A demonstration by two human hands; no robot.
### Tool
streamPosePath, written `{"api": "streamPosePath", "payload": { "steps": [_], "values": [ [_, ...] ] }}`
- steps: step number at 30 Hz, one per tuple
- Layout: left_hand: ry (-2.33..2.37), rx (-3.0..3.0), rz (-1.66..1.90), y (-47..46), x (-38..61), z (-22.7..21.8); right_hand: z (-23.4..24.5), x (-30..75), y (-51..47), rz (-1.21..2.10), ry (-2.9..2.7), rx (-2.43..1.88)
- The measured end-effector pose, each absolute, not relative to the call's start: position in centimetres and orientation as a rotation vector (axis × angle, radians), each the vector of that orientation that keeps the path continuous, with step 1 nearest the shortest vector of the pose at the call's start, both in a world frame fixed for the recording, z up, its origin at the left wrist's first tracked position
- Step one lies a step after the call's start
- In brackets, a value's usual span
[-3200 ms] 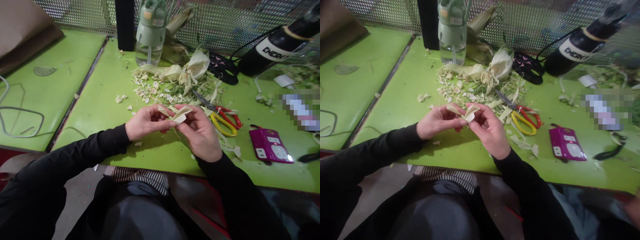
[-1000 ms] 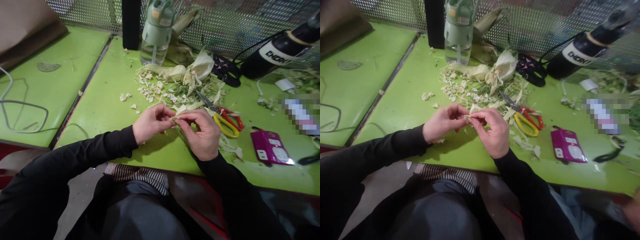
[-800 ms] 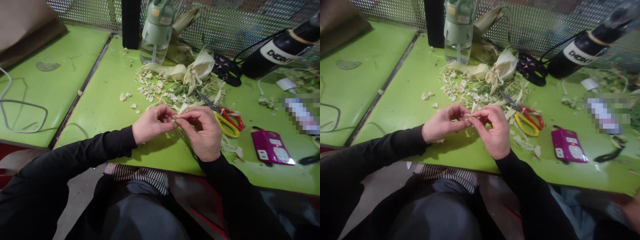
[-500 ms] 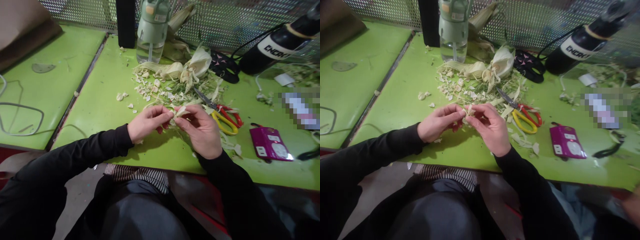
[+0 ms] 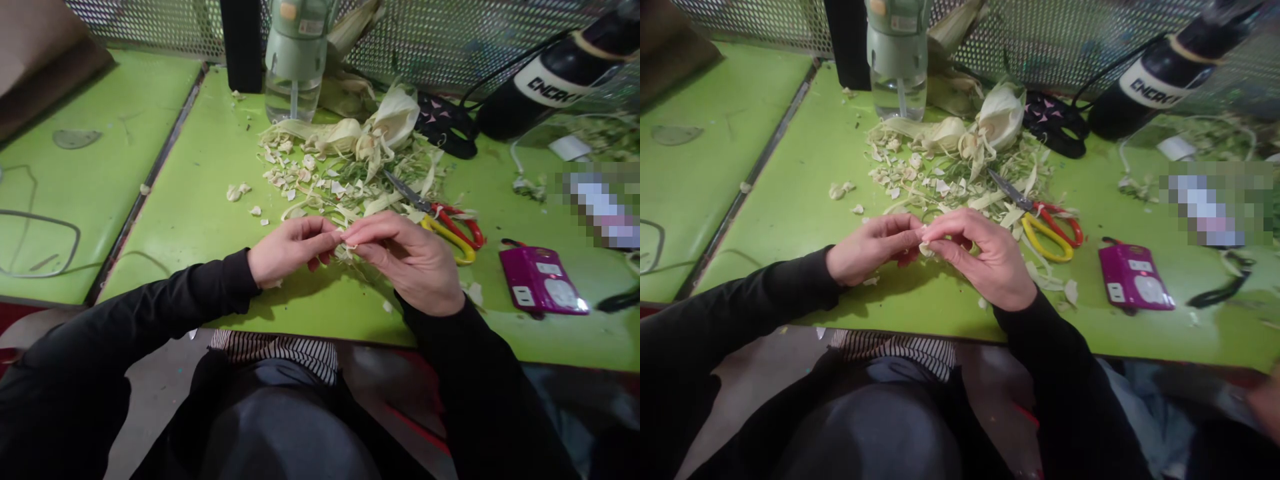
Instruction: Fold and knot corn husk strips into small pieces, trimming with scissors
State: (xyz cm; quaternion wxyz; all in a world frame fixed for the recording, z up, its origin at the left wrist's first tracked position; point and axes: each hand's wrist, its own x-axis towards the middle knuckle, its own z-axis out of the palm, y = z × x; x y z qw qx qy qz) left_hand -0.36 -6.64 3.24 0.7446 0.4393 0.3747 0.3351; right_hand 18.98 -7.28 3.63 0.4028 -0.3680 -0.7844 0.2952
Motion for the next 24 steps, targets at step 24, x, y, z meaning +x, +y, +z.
{"api": "streamPosePath", "payload": {
  "steps": [24],
  "values": [
    [0.742, 0.748, 0.608, -6.87, -0.33, 2.32, 3.53, 18.64, -7.77, -0.002, -2.244, -0.794]
  ]
}}
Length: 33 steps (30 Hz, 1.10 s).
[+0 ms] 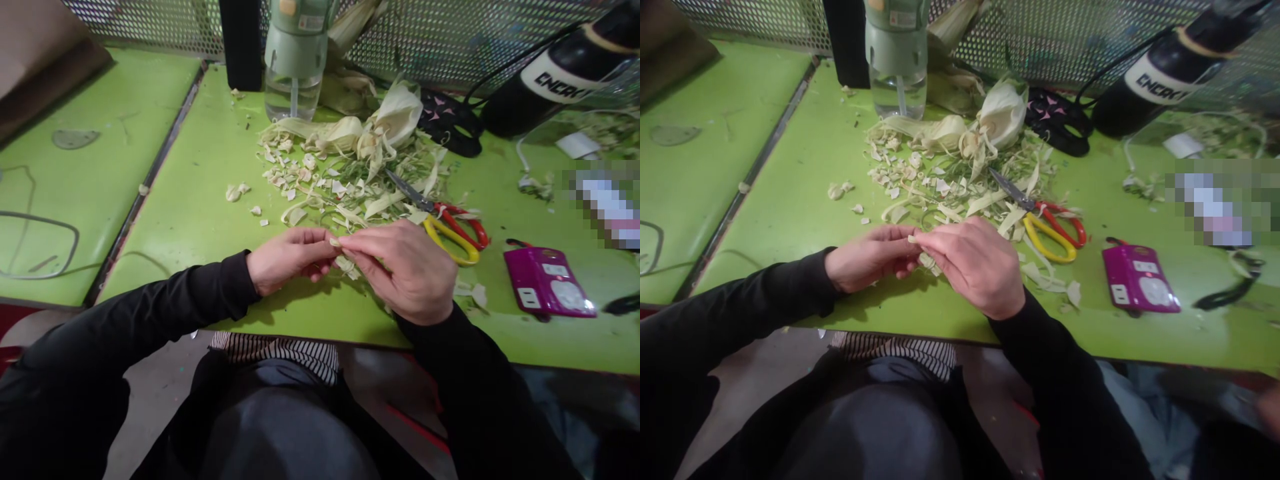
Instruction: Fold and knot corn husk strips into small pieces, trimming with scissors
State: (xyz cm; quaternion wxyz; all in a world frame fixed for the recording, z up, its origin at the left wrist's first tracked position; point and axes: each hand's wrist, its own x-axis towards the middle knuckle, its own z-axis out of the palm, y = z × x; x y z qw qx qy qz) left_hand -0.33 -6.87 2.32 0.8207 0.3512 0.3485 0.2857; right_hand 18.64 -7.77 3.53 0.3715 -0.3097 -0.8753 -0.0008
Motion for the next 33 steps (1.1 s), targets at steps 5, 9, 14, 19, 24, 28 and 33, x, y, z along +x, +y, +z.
{"api": "streamPosePath", "payload": {
  "steps": [5, 9, 14, 19, 24, 28, 33],
  "values": [
    [0.76, 0.845, 0.625, -6.9, -0.3, 2.5, 3.4, 18.6, -8.0, -0.187, -2.298, -0.745],
    [0.754, 0.909, 0.62, -6.9, -0.3, 2.8, 3.7, 18.2, -8.1, -0.178, -2.258, -0.764],
    [0.751, 0.889, 0.638, -6.7, -0.5, 2.8, 4.4, 18.4, -8.0, -0.131, -2.269, -0.784],
    [0.696, 0.827, 0.646, -6.5, -0.8, 2.5, 4.5, 18.7, -8.0, -0.159, -2.315, -0.773],
    [0.597, 0.859, 0.674, -6.6, -0.7, 2.0, 4.2, 18.7, -8.3, -0.079, -2.266, -0.856],
    [0.609, 0.911, 0.718, -6.8, -0.4, 1.9, 4.0, 18.6, -8.4, 0.059, -2.217, -0.899],
    [0.743, 0.941, 0.782, -7.0, -0.3, 2.0, 3.9, 18.4, -8.3, 0.199, -2.158, -0.898]
  ]
}}
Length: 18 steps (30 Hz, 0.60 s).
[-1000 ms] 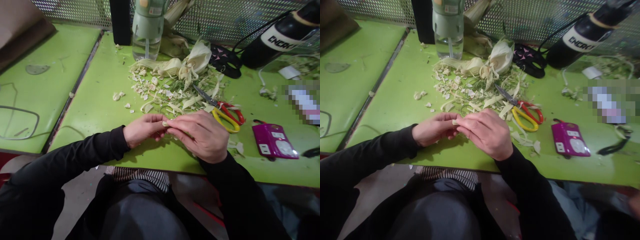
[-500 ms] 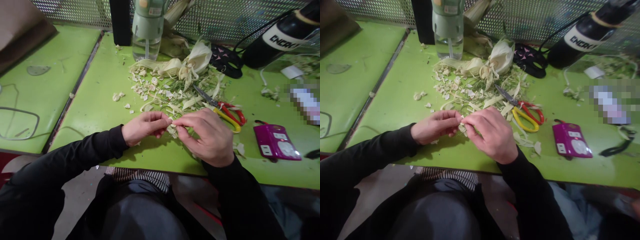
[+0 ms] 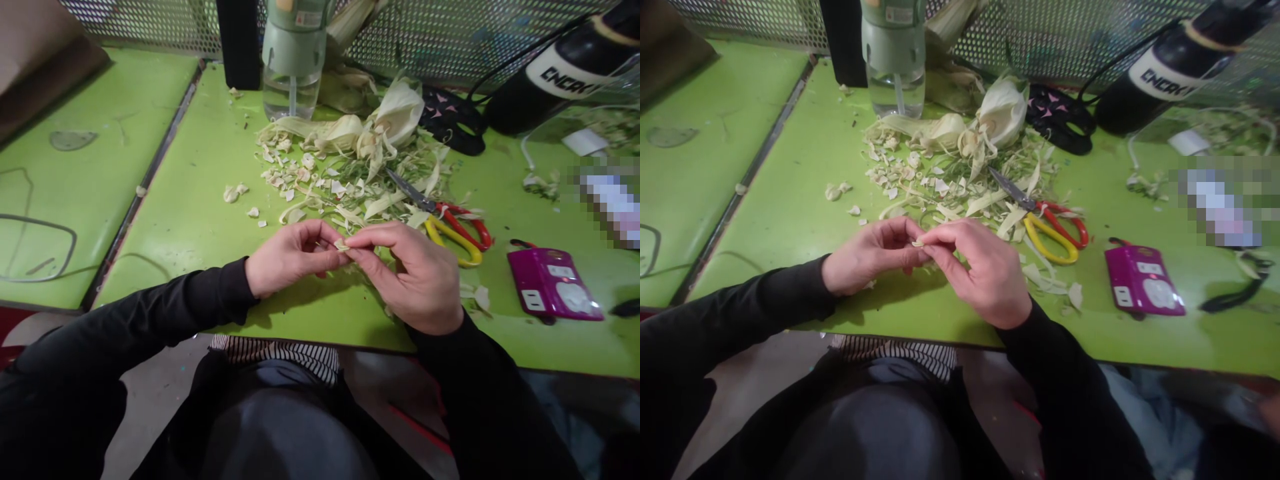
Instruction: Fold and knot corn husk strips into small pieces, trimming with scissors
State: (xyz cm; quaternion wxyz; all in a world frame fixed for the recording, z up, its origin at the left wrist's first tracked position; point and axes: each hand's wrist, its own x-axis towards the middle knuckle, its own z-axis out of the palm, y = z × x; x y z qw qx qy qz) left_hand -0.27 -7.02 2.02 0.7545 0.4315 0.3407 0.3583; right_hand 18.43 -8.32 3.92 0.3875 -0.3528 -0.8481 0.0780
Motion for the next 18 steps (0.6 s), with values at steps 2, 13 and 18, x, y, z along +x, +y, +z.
{"api": "streamPosePath", "payload": {
  "steps": [2, 13, 18],
  "values": [
    [0.79, 0.91, 0.794, -7.07, -0.25, 2.18, 3.94, 18.47, -8.28, 0.171, -2.187, -0.899],
    [0.859, 0.833, 0.831, -7.29, 0.19, 2.77, 3.94, 18.56, -7.99, -0.049, -2.406, -0.772],
    [0.829, 0.855, 0.79, -7.14, -0.07, 2.55, 4.14, 18.97, -7.62, 0.042, -2.438, -0.674]
  ]
}}
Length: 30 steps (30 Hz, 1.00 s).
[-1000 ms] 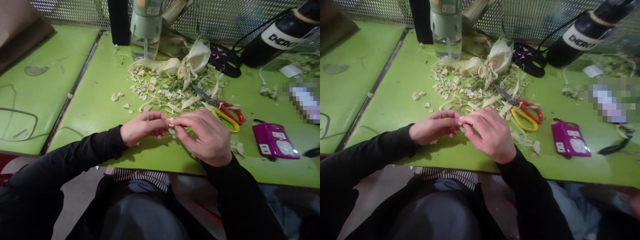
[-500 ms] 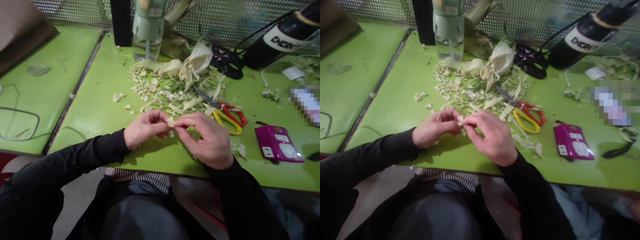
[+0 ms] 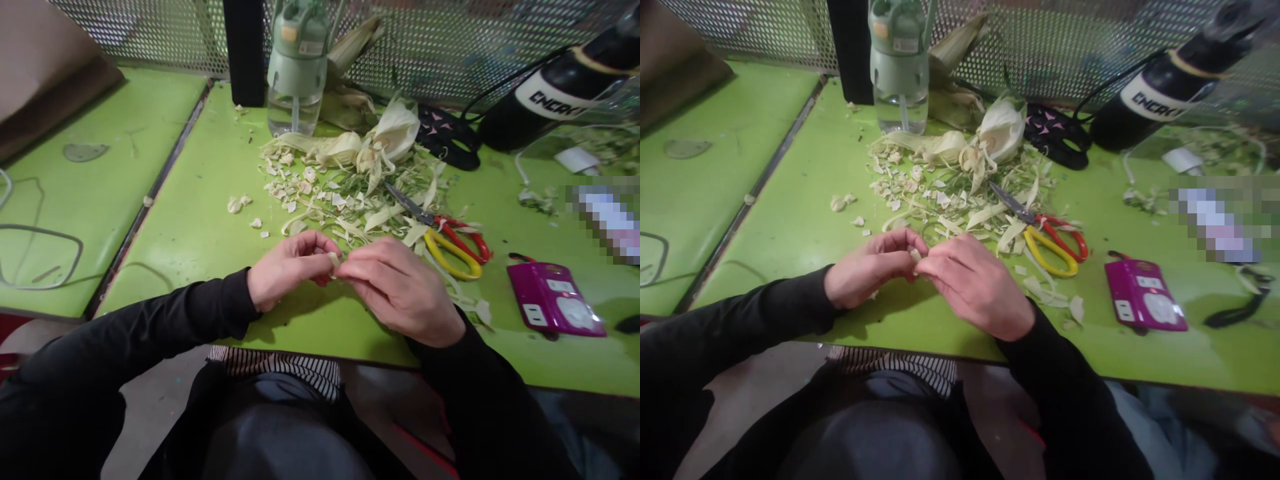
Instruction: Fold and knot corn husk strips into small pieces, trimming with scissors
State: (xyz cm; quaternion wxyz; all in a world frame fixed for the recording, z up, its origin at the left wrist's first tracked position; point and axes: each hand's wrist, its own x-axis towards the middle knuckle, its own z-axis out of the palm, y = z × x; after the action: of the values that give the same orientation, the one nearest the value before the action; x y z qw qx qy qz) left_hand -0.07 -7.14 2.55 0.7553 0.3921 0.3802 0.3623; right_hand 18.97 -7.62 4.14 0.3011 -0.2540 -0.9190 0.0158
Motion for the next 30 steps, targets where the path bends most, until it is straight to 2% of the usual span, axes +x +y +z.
{"api": "streamPosePath", "payload": {
  "steps": [11, 18, 30],
  "values": [
    [0.835, 1.123, 0.851, -7.32, -0.2, 2.01, 3.84, 18.67, -8.09, -0.097, -2.409, -0.844],
    [0.883, 1.013, 0.797, -7.36, -0.15, 2.34, 3.88, 19.03, -7.94, -0.214, -2.476, -0.738],
    [0.865, 1.269, 0.826, -7.17, -0.6, 1.9, 3.52, 18.96, -8.19, -0.237, -2.487, -0.837]
  ]
}}
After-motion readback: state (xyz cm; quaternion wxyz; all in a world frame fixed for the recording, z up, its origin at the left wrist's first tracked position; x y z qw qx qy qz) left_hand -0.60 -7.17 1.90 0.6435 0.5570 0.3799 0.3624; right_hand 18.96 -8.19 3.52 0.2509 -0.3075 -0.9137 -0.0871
